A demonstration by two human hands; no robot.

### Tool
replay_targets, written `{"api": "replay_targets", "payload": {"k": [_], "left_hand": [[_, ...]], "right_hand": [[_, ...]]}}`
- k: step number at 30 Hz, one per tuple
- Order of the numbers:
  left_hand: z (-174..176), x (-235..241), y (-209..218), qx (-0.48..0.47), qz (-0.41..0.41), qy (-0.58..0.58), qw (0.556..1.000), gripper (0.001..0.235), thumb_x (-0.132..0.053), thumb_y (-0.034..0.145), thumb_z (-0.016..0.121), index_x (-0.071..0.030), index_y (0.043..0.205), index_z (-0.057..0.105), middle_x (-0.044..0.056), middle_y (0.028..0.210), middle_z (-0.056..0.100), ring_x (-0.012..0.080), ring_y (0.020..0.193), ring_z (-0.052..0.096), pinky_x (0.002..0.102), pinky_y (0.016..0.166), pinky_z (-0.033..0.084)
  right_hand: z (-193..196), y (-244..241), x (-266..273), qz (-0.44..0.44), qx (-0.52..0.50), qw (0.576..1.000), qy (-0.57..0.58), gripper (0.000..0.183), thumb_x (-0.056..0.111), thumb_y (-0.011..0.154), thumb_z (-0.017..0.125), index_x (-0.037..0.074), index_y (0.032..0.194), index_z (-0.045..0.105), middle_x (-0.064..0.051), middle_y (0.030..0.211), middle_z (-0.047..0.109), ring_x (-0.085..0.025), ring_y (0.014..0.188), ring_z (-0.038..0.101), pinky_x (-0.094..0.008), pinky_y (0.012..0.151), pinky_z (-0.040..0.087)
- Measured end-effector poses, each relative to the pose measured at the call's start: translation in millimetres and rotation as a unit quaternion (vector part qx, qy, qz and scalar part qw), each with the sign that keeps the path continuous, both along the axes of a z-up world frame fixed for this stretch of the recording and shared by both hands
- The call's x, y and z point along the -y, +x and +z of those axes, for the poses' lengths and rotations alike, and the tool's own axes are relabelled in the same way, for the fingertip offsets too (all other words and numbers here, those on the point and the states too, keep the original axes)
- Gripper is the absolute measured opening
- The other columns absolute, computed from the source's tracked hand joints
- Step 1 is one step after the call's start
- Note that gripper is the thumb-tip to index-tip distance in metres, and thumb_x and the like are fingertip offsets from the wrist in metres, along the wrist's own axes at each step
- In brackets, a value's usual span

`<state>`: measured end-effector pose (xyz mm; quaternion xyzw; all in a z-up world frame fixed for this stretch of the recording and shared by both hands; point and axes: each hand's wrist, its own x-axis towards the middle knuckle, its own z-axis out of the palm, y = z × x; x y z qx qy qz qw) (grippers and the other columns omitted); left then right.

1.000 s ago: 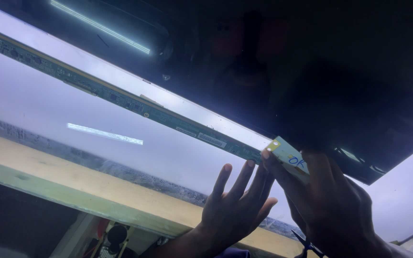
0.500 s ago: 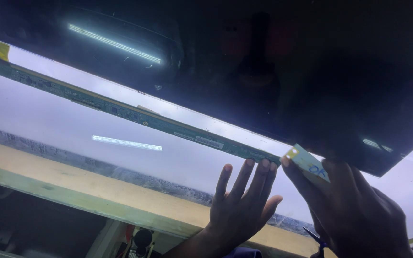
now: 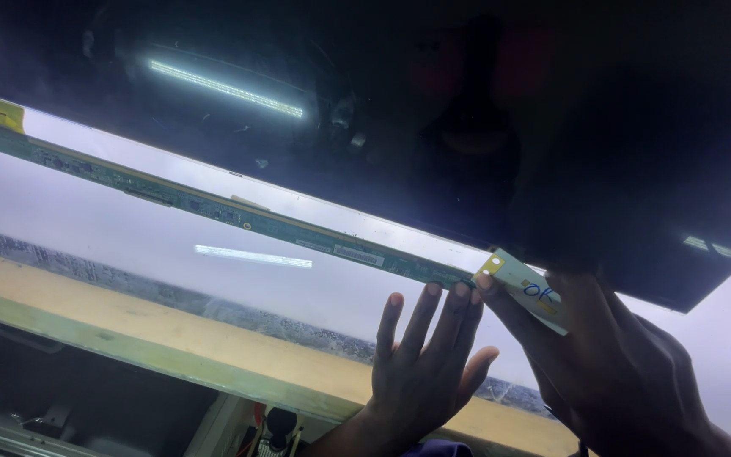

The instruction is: The person handles a small green circuit board and a yellow connector, aligning them on a light table. They then move to a larger monitor assembly, positioning the circuit board along the edge of the screen and securing it with tape.

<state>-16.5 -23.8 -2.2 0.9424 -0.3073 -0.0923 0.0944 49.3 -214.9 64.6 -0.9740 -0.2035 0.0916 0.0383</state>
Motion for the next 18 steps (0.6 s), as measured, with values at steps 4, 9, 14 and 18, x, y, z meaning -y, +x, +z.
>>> {"api": "replay_targets", "payload": {"k": [4,9,14,18], "left_hand": [[-3,-3,-1,-0.003,-0.002,0.004,1.0,0.076,-0.065,0.096,0.067,-0.014,0.147,0.044,0.007,0.152,0.038,0.027,0.141,0.039,0.054,0.114,0.035],[-2,-5,0,0.003,-0.012,0.013,1.0,0.082,-0.071,0.093,0.069,-0.015,0.148,0.043,0.006,0.153,0.038,0.0262,0.141,0.039,0.052,0.113,0.035],[-1,-5,2,0.002,-0.01,0.013,1.0,0.084,-0.073,0.091,0.069,-0.016,0.148,0.044,0.006,0.153,0.038,0.026,0.141,0.038,0.052,0.113,0.034],[-1,-6,4,0.007,-0.016,0.018,1.0,0.086,-0.075,0.09,0.071,-0.016,0.148,0.045,0.006,0.153,0.037,0.0256,0.141,0.037,0.051,0.114,0.034]], "right_hand": [[-4,-5,1,-0.02,-0.049,0.998,0.02,0.047,0.017,0.088,0.073,0.029,0.131,0.062,-0.004,0.093,0.055,-0.017,0.056,0.057,-0.032,0.035,0.048],[-5,-8,2,-0.011,-0.082,0.996,-0.021,0.059,0.013,0.081,0.073,0.031,0.136,0.058,-0.006,0.092,0.054,-0.018,0.052,0.057,-0.033,0.034,0.052],[-9,-7,0,-0.011,-0.064,0.998,0.0,0.055,0.014,0.084,0.071,0.031,0.134,0.059,-0.005,0.097,0.055,-0.018,0.058,0.057,-0.033,0.035,0.05],[-11,-6,0,0.003,-0.052,0.999,-0.016,0.055,0.015,0.086,0.071,0.034,0.136,0.058,-0.003,0.09,0.052,-0.016,0.06,0.055,-0.031,0.033,0.047]]}}
